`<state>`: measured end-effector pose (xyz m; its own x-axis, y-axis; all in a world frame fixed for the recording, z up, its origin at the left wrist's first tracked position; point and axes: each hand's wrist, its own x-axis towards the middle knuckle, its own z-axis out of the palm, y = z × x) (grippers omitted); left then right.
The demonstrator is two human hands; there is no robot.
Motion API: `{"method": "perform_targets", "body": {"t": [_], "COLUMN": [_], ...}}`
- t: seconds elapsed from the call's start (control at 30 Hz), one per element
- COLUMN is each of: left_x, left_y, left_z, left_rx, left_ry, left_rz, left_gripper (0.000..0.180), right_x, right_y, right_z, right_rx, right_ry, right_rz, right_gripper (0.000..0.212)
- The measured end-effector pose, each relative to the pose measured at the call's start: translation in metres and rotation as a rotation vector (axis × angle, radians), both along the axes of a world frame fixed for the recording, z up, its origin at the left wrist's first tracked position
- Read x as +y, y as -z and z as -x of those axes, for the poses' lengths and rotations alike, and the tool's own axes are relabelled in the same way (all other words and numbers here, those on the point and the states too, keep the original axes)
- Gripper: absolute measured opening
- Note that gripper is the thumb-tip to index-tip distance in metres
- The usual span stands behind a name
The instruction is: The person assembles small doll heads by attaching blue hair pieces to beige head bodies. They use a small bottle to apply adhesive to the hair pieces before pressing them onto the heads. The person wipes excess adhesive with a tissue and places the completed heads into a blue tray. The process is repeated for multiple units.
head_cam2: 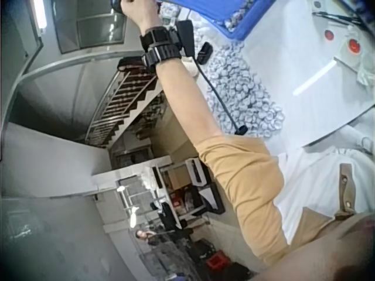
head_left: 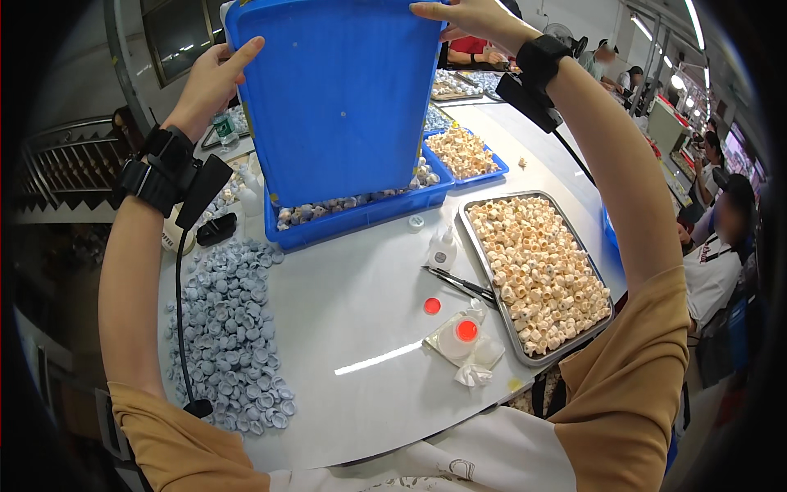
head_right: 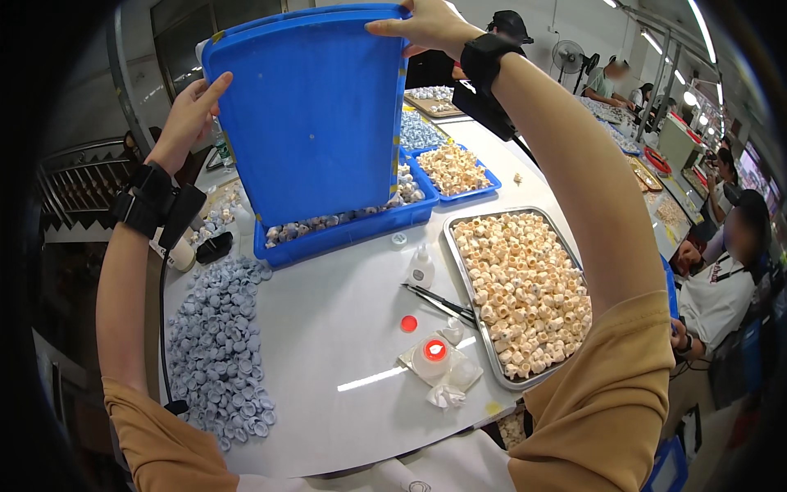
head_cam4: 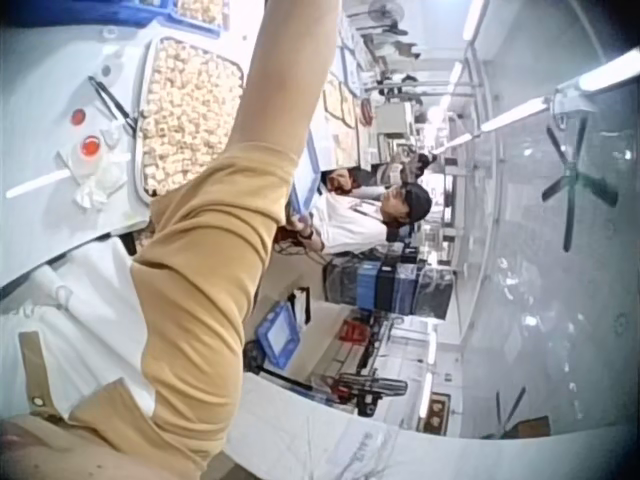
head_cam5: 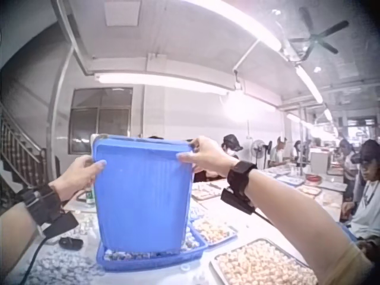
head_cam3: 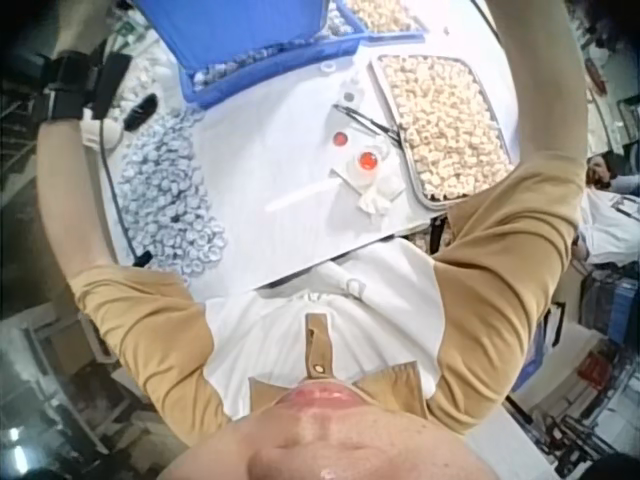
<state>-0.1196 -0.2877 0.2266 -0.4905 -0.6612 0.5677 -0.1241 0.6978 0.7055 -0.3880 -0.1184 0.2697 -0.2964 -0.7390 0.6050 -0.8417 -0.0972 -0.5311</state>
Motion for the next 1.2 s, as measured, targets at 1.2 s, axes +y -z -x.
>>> {"method": "perform_targets", "body": {"t": [1.2], "left_x": [0.175], "left_y": [0.074], "left_z": [-0.245], "left_rx": [-0.382], "left_ry": [0.052], "left_rz": [0.634], "left_gripper": [0.028], "right_x": [0.193], "right_y": [0.092], "right_z": [-0.165], "right_rx": [0.759], "right_ry": [-0.45], "right_rz": [0.008], "right_gripper": [0.019]}}
